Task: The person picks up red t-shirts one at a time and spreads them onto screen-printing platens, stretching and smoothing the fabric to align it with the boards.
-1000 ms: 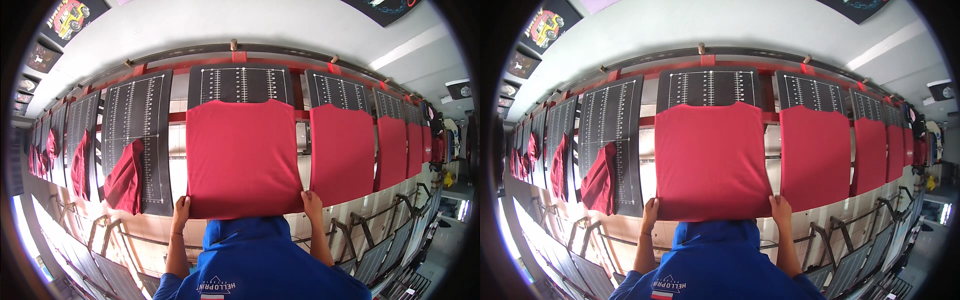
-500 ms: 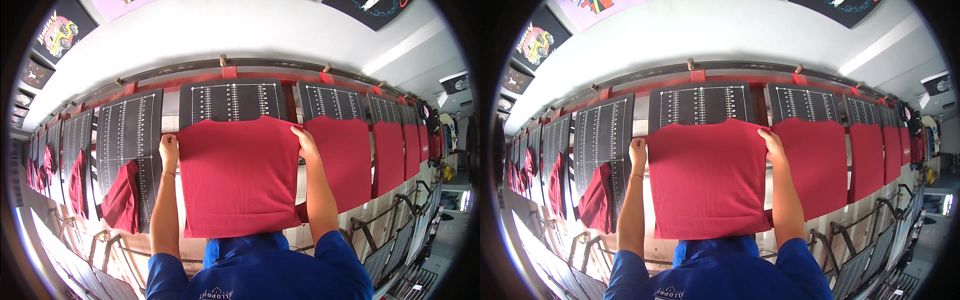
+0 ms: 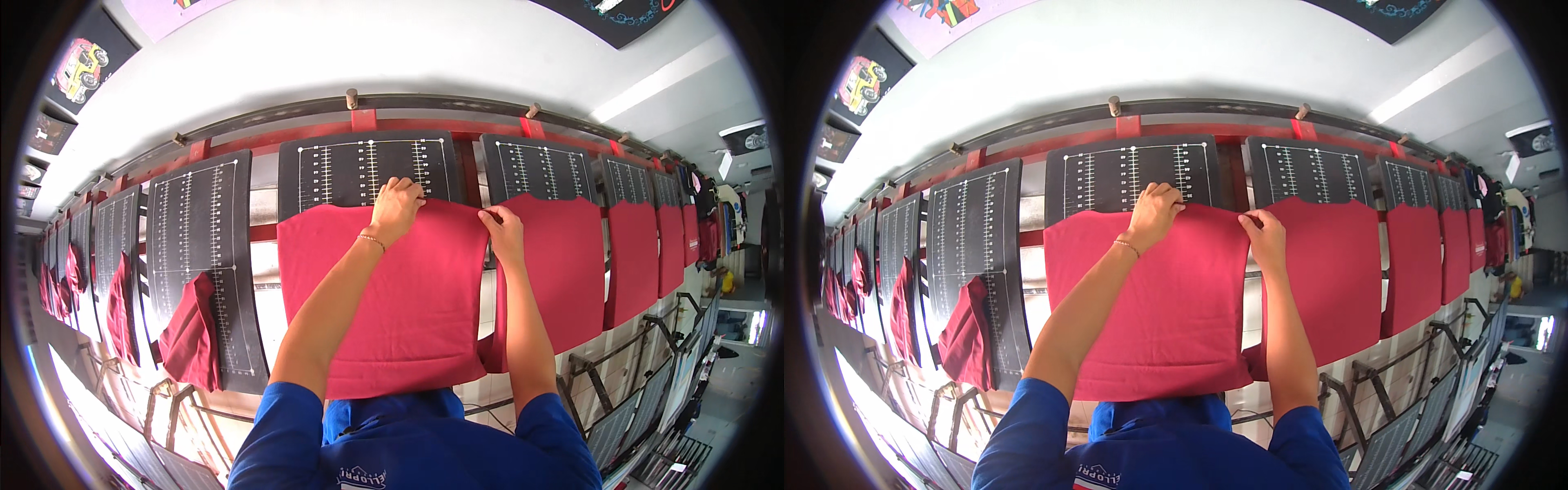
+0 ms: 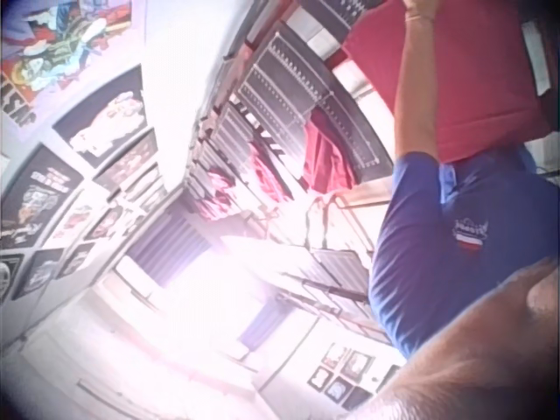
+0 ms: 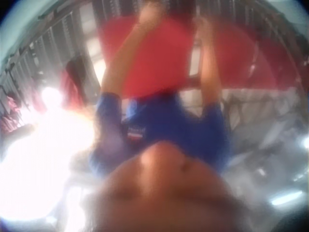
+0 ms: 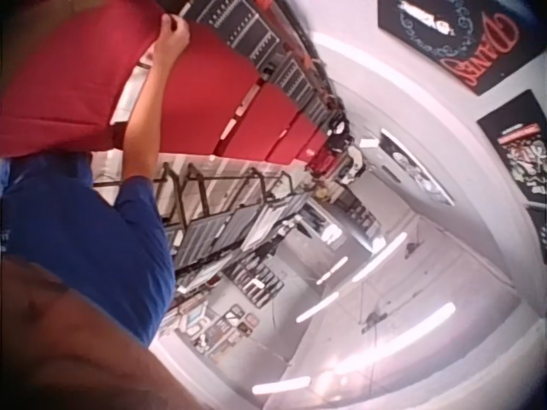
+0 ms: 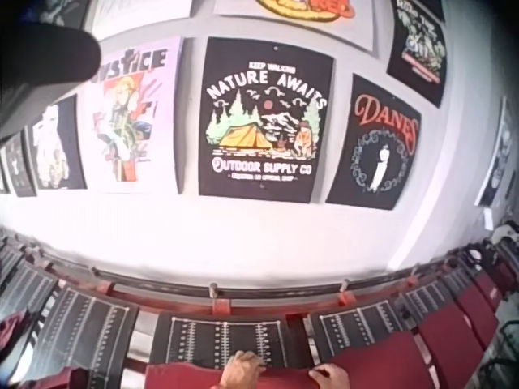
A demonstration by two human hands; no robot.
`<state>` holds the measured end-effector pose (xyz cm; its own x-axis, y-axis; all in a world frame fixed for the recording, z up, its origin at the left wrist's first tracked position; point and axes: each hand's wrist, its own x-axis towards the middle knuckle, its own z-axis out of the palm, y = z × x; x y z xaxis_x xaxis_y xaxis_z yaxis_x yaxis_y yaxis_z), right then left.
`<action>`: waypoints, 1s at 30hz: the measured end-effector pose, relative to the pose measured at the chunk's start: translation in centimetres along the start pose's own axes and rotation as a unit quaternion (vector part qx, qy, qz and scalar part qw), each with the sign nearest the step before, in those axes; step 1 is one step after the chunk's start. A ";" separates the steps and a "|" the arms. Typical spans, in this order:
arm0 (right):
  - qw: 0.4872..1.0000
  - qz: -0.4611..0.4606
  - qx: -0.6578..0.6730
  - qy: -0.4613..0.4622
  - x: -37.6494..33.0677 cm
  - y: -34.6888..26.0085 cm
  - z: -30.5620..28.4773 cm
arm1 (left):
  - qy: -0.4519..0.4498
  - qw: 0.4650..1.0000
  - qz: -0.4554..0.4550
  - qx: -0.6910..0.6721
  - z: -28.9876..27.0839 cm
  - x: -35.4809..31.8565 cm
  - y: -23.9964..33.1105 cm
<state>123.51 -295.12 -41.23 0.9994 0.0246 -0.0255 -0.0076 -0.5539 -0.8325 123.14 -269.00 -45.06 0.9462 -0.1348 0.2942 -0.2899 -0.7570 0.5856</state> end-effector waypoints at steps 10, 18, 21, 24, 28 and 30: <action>0.974 -0.034 -0.211 0.069 1.7 2.2 2.5 | 0.011 1.000 -0.006 0.010 0.9 0.7 -0.7; 0.947 -0.206 -0.202 0.139 -3.3 2.9 3.0 | 0.109 0.986 -0.123 0.034 -6.2 -7.3 0.2; 0.997 -0.033 -0.045 0.046 -13.0 4.5 2.1 | 0.220 0.941 -0.253 0.041 -10.8 -19.2 -3.9; 0.934 0.301 0.172 -0.090 -21.8 10.3 0.1 | 0.147 0.869 -0.439 -0.177 -12.2 -32.0 -5.5; 0.825 0.376 0.404 -0.122 -29.2 14.1 -0.2 | 0.097 0.588 -0.621 -0.509 -10.3 -41.7 -3.1; 0.804 0.368 0.460 -0.087 -29.8 13.5 -0.1 | 0.100 0.654 -0.585 -0.469 -10.6 -41.9 -1.6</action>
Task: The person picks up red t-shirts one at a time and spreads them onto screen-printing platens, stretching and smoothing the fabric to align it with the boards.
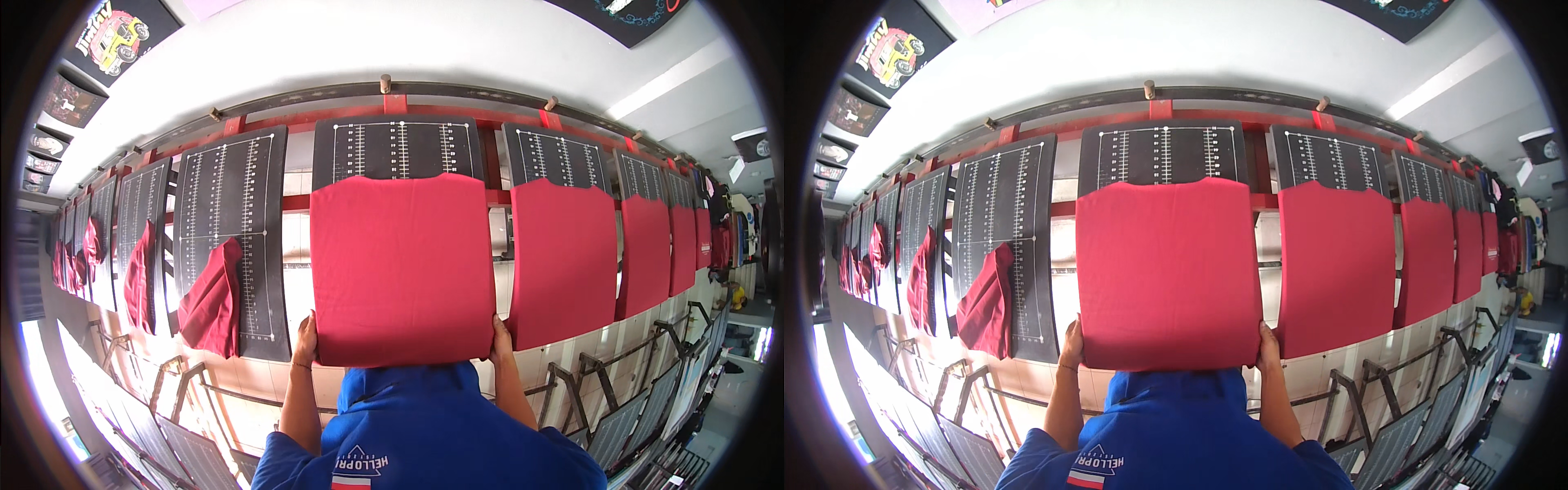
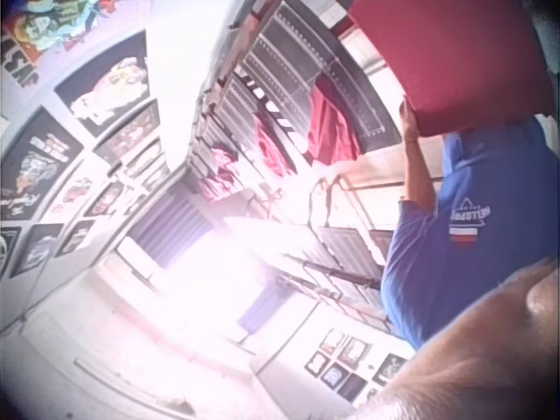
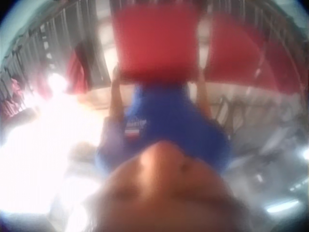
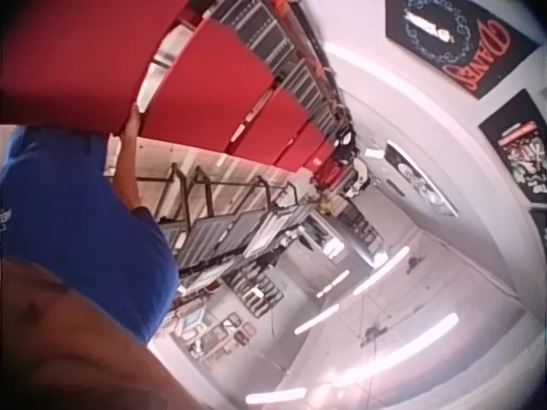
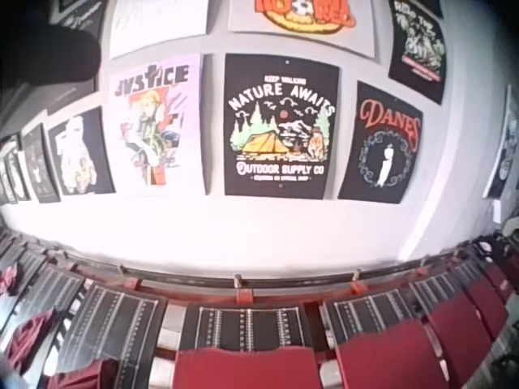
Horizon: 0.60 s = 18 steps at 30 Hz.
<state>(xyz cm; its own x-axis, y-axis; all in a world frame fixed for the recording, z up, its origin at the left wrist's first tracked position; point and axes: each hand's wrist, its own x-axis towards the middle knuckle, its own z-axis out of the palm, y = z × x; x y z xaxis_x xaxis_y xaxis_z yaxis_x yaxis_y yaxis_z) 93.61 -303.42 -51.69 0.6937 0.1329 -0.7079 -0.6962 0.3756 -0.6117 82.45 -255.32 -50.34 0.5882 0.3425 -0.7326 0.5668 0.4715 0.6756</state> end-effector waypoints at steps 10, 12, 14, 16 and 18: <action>1.000 -0.008 0.028 0.009 -1.7 0.5 -0.6 | -0.003 0.997 0.068 -0.023 -1.2 -0.2 -1.9; 1.000 0.000 0.030 -0.005 -1.4 0.8 -1.5 | -0.009 0.996 0.082 -0.015 -1.1 -0.2 -1.7; 0.999 0.000 0.038 -0.016 -1.4 1.1 -1.7 | -0.012 0.996 0.091 -0.021 -1.2 0.0 -2.2; 0.998 -0.006 0.052 -0.023 -1.4 1.3 -1.3 | -0.011 0.994 0.102 -0.031 -1.7 0.6 -2.9; 0.998 0.012 0.049 -0.028 -1.3 1.6 -2.5 | -0.006 0.994 0.096 -0.049 -1.6 0.5 -2.9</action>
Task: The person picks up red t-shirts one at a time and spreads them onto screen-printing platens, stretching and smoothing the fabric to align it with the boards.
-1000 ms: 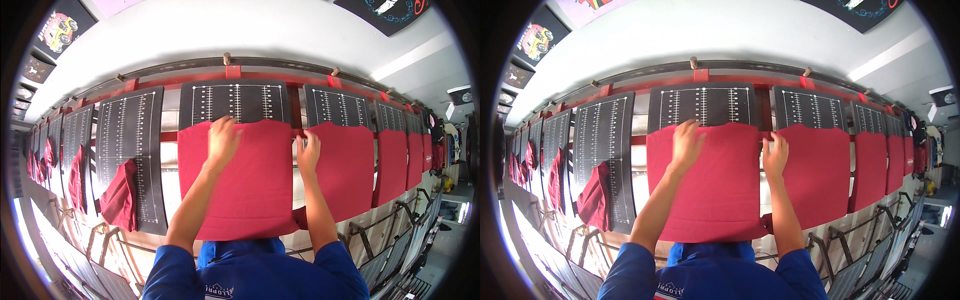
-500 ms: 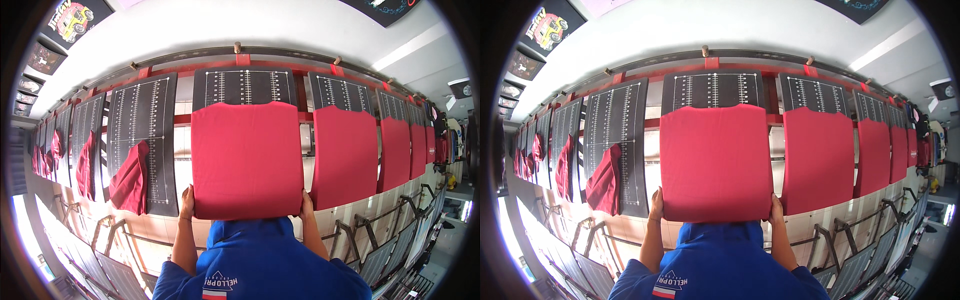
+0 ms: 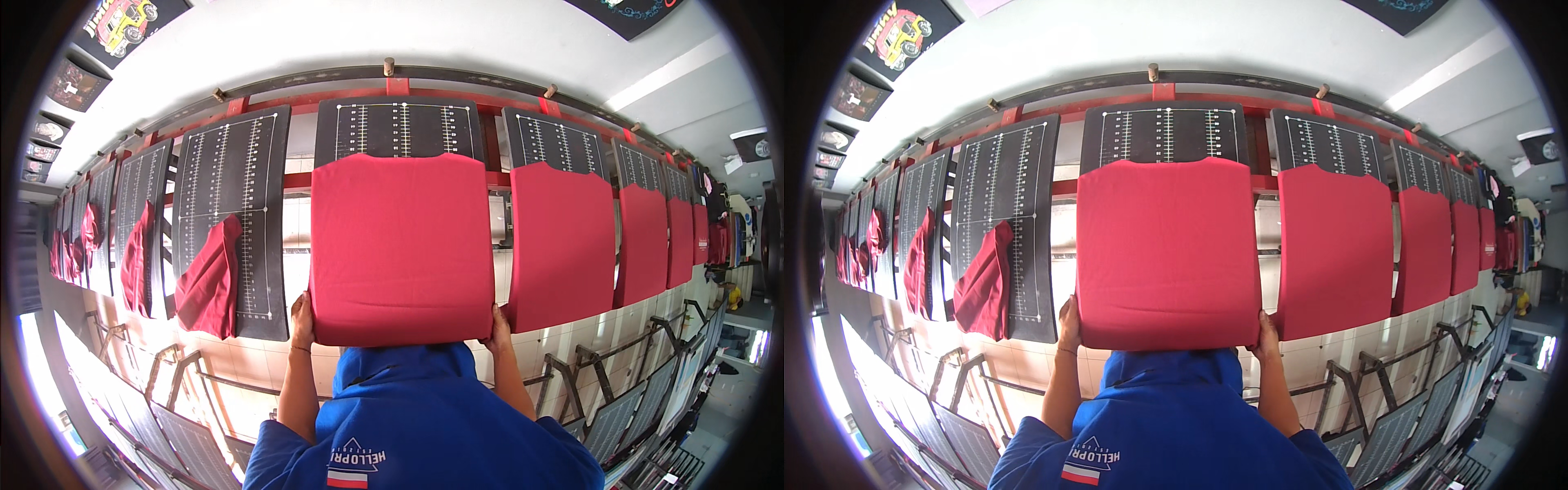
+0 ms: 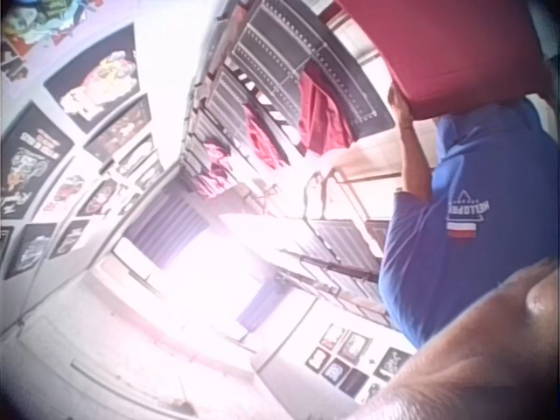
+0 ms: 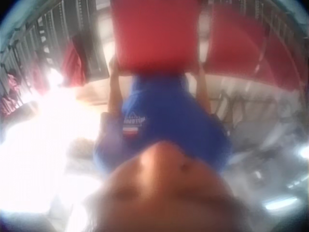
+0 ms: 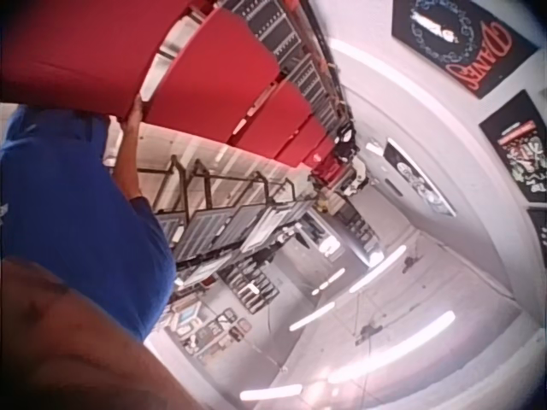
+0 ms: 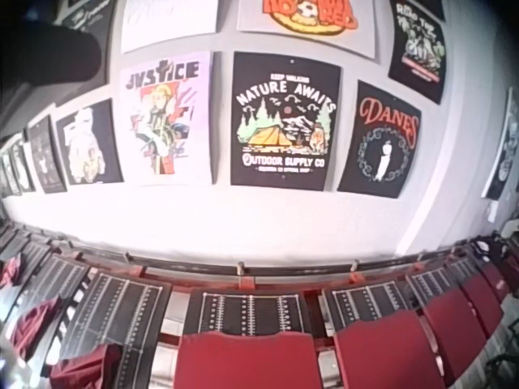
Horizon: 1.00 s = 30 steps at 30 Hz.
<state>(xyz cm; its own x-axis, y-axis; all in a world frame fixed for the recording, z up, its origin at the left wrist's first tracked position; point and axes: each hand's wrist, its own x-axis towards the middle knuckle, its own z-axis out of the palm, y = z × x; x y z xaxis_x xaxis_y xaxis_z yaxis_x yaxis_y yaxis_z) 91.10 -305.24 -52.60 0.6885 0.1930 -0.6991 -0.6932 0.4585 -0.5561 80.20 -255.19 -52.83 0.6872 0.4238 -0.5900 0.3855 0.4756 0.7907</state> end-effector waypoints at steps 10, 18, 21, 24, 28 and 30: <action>0.999 -0.003 -0.037 -0.019 -0.3 -1.1 0.5 | 0.009 0.999 -0.012 -0.050 1.2 -0.3 0.1; 0.761 -0.331 -0.520 0.205 1.2 -2.8 6.8 | -0.010 0.998 -0.019 -0.063 2.0 -1.0 0.6; 0.595 -0.486 -0.639 0.031 1.8 -6.0 18.8 | -0.001 0.998 -0.013 -0.065 2.4 -1.6 1.5; 0.418 -0.466 -0.768 -0.135 6.5 -7.2 24.1 | 0.005 0.998 -0.018 -0.063 2.1 -1.7 1.0; 0.358 -0.518 -0.773 -0.085 17.1 -13.4 29.6 | 0.001 0.997 -0.025 -0.072 2.4 -1.4 1.3; 0.367 -0.514 -0.773 -0.061 17.9 -12.0 30.4 | 0.000 0.997 -0.050 -0.051 2.3 -1.8 2.2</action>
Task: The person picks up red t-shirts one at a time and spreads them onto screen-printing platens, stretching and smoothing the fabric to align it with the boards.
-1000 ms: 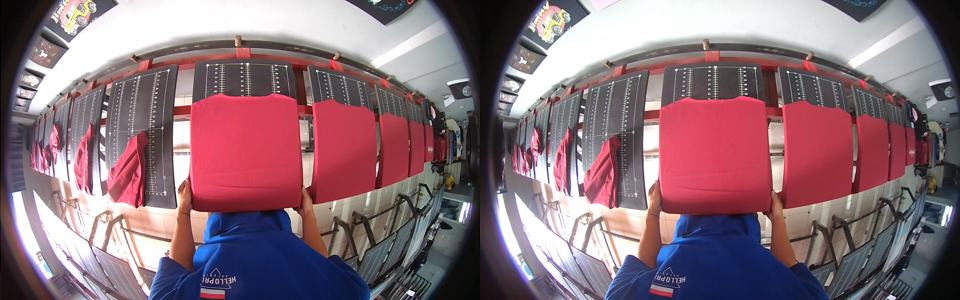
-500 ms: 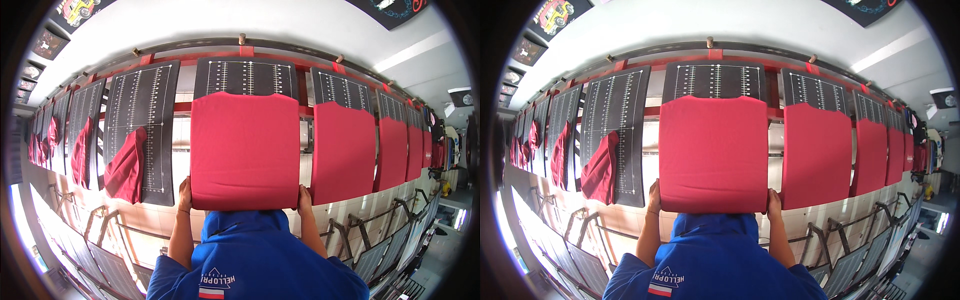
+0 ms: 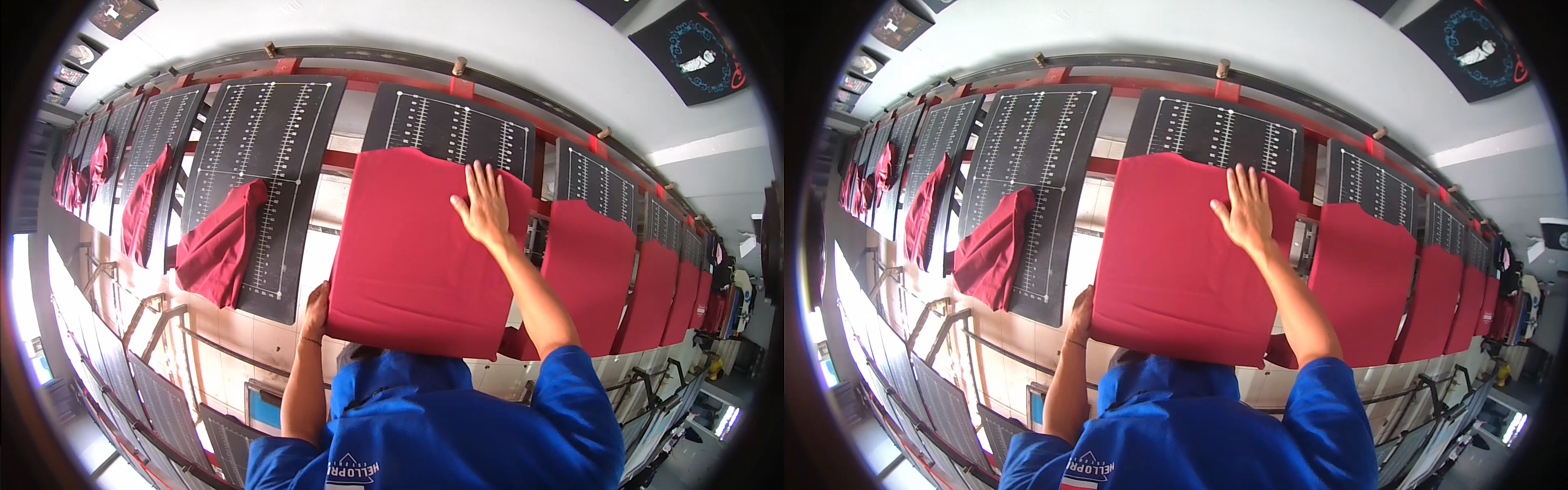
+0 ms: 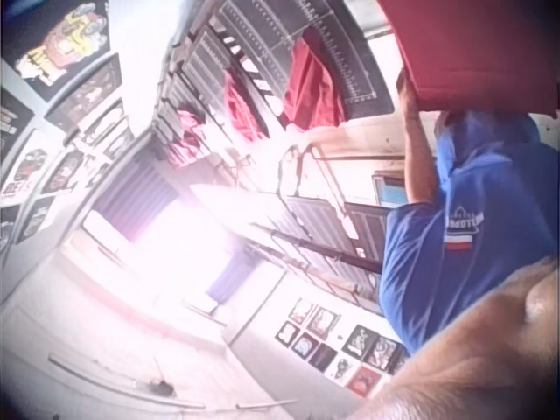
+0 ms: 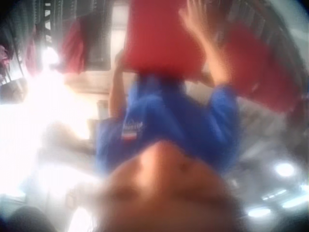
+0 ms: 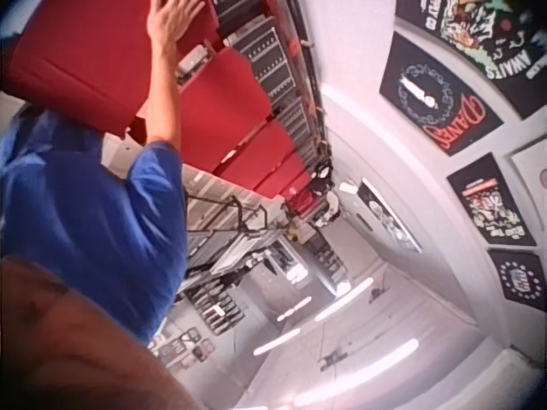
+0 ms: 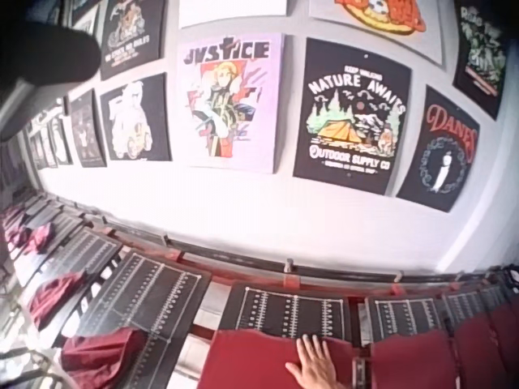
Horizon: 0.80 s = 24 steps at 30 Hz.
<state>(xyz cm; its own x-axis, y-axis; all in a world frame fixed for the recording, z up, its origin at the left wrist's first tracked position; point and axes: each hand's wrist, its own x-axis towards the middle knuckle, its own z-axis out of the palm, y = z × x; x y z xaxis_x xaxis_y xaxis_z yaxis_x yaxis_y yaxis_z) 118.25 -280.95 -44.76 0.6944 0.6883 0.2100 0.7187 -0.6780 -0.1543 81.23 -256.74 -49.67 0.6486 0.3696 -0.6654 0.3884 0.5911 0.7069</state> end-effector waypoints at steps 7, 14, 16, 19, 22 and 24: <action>0.885 -0.368 0.105 -0.265 -15.8 -12.9 -2.7 | -0.016 0.990 0.049 0.133 -3.3 -2.3 -2.6; 0.991 -0.129 0.030 -0.016 10.5 -8.2 4.1 | 0.204 0.964 -0.019 0.169 -6.9 -7.2 -6.9; 0.987 -0.158 0.028 -0.022 9.9 -13.1 3.7 | 0.268 0.926 0.044 0.263 -8.3 -8.8 -9.9; 0.927 -0.299 0.142 -0.179 -1.4 -20.4 0.5 | 0.335 0.883 0.083 0.318 -6.0 -12.0 -9.2; 0.796 -0.513 0.206 -0.247 -14.9 -23.0 1.7 | 0.382 0.858 0.116 0.323 -0.7 -13.8 -5.6; 0.794 -0.508 0.240 -0.231 -12.7 -22.6 3.2 | 0.389 0.824 0.161 0.379 1.3 -14.3 -5.0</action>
<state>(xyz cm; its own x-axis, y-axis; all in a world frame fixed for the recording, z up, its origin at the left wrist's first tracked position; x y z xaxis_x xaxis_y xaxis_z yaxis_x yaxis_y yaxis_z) 93.32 -273.54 -47.05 -0.3941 0.9133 0.1027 0.7704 0.3892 -0.5050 70.89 -265.93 -43.37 0.2968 0.9416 -0.1587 0.7666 -0.1359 0.6276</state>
